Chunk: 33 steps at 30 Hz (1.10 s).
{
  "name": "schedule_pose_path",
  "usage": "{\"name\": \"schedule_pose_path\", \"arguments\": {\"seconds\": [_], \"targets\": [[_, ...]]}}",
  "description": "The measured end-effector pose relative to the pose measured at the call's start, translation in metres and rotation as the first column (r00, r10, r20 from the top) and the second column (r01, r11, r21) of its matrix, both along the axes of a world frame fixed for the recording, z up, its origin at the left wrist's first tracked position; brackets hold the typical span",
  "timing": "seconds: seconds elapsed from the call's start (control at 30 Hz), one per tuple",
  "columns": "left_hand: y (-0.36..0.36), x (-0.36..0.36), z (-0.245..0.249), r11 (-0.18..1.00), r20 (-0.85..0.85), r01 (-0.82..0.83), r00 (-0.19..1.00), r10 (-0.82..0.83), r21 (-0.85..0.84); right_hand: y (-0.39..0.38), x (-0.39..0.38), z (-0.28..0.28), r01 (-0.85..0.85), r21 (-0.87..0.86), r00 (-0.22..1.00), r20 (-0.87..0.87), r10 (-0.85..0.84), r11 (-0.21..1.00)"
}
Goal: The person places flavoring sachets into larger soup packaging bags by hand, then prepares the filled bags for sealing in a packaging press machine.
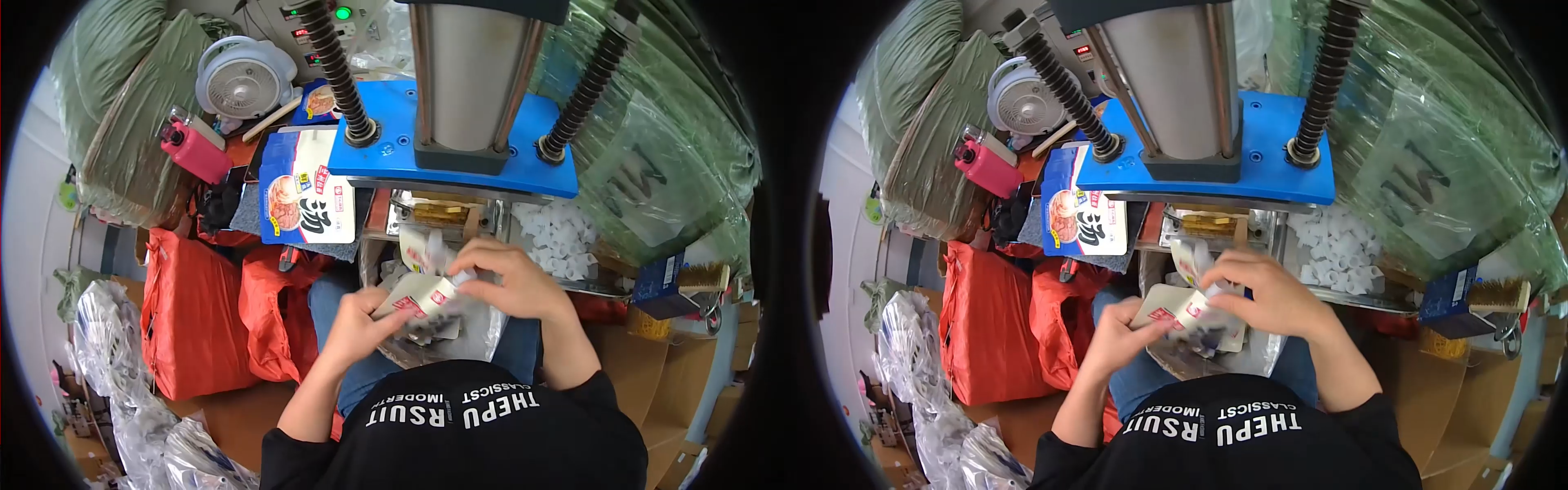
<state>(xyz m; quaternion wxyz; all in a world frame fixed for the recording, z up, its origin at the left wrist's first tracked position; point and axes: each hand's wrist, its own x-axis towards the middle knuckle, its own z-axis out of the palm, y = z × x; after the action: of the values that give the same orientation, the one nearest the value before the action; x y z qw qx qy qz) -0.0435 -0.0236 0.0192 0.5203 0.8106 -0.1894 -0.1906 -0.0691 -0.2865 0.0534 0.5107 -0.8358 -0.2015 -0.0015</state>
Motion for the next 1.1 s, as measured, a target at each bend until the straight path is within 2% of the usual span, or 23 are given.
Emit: {"name": "schedule_pose_path", "arguments": {"seconds": [0.03,0.1,0.17,0.23,0.27,0.3,0.37,0.43,0.47,0.53,0.57,0.63,0.67,0.7,0.73,0.8,0.83,0.9,0.93,0.97,1.03,1.07,1.1], "targets": [[-0.004,-0.005,-0.007,0.988,-0.390,-0.070,0.921,0.010,-0.138,0.003,-0.005,-0.005,-0.009,-0.001,1.000,0.005,0.009,1.000],[-0.011,-0.005,-0.019,0.981,-0.457,-0.096,0.890,0.009,-0.169,0.008,-0.015,-0.018,0.196,0.198,0.917,-0.385,-0.107,0.960],[-0.020,0.000,-0.030,0.957,-0.558,-0.165,0.830,0.004,-0.239,0.001,-0.018,-0.036,0.253,0.294,0.883,-0.459,-0.096,0.922],[-0.032,0.020,-0.037,0.928,-0.600,-0.247,0.799,0.032,-0.280,-0.012,-0.018,-0.041,0.476,0.189,0.865,-0.278,-0.418,0.859],[-0.038,0.031,-0.040,0.890,-0.640,-0.327,0.766,0.054,-0.316,-0.023,-0.017,-0.029,0.482,0.085,0.866,-0.202,-0.458,0.872],[-0.045,0.041,-0.043,0.887,-0.637,-0.329,0.769,0.054,-0.323,-0.034,-0.019,-0.023,0.478,0.082,0.868,-0.195,-0.456,0.874],[-0.056,0.059,-0.049,0.867,-0.611,-0.360,0.787,0.083,-0.346,-0.052,-0.021,-0.016,0.497,-0.098,0.864,-0.032,-0.502,0.862],[-0.062,0.068,-0.057,0.862,-0.607,-0.350,0.792,0.063,-0.366,-0.051,-0.018,-0.021,0.597,-0.112,0.797,-0.031,-0.603,0.794],[-0.064,0.069,-0.061,0.853,-0.605,-0.355,0.794,0.060,-0.381,-0.055,-0.014,-0.042,0.628,-0.297,0.774,0.148,-0.615,0.719],[-0.067,0.070,-0.067,0.838,-0.602,-0.365,0.796,0.055,-0.406,-0.063,-0.011,-0.075,0.686,-0.579,0.723,0.475,-0.501,0.440],[-0.067,0.073,-0.060,0.840,-0.604,-0.364,0.795,0.055,-0.403,-0.065,-0.010,-0.076,0.686,-0.580,0.723,0.472,-0.504,0.440],[-0.050,0.084,-0.039,0.987,-0.288,-0.154,0.948,0.133,-0.052,-0.065,-0.003,-0.077,0.670,-0.578,0.722,0.359,-0.592,0.466],[-0.037,0.089,-0.031,0.983,-0.109,-0.088,0.988,0.106,0.160,-0.064,-0.001,-0.077,0.664,-0.572,0.715,0.301,-0.631,0.480],[-0.019,0.096,-0.037,0.950,0.285,-0.283,0.929,0.236,0.135,-0.064,-0.001,-0.076,0.663,-0.568,0.718,0.299,-0.629,0.488],[0.000,0.101,-0.042,0.896,0.629,-0.443,0.707,0.324,0.038,-0.066,-0.003,-0.072,0.624,-0.556,0.757,0.259,-0.600,0.549],[0.032,0.104,-0.019,0.840,0.883,-0.510,0.461,0.085,0.185,-0.071,-0.008,-0.065,0.542,-0.520,0.827,0.190,-0.530,0.660],[0.054,0.097,-0.045,0.875,0.710,-0.347,0.705,0.006,0.337,-0.073,-0.009,-0.063,0.543,-0.514,0.828,0.194,-0.526,0.665],[0.070,0.071,-0.068,0.846,0.753,-0.305,0.639,-0.159,0.438,-0.076,-0.016,-0.063,0.606,-0.410,0.790,0.213,-0.575,0.681],[0.072,0.068,-0.074,0.884,0.786,-0.328,0.614,-0.068,0.333,-0.077,-0.018,-0.065,0.642,-0.355,0.764,0.218,-0.607,0.680],[0.074,0.070,-0.076,0.883,0.778,-0.318,0.623,-0.080,0.345,-0.077,-0.021,-0.070,0.643,-0.357,0.762,0.204,-0.615,0.678],[0.073,0.080,-0.080,0.917,0.824,-0.332,0.566,0.006,0.221,-0.081,-0.018,-0.076,0.621,-0.489,0.782,0.331,-0.529,0.612],[0.067,0.084,-0.075,0.935,0.782,-0.331,0.614,0.110,0.128,-0.083,-0.015,-0.074,0.617,-0.545,0.786,0.399,-0.472,0.568],[0.067,0.090,-0.073,0.935,0.786,-0.333,0.607,0.116,0.119,-0.083,-0.014,-0.071,0.622,-0.543,0.783,0.410,-0.468,0.564]]}}
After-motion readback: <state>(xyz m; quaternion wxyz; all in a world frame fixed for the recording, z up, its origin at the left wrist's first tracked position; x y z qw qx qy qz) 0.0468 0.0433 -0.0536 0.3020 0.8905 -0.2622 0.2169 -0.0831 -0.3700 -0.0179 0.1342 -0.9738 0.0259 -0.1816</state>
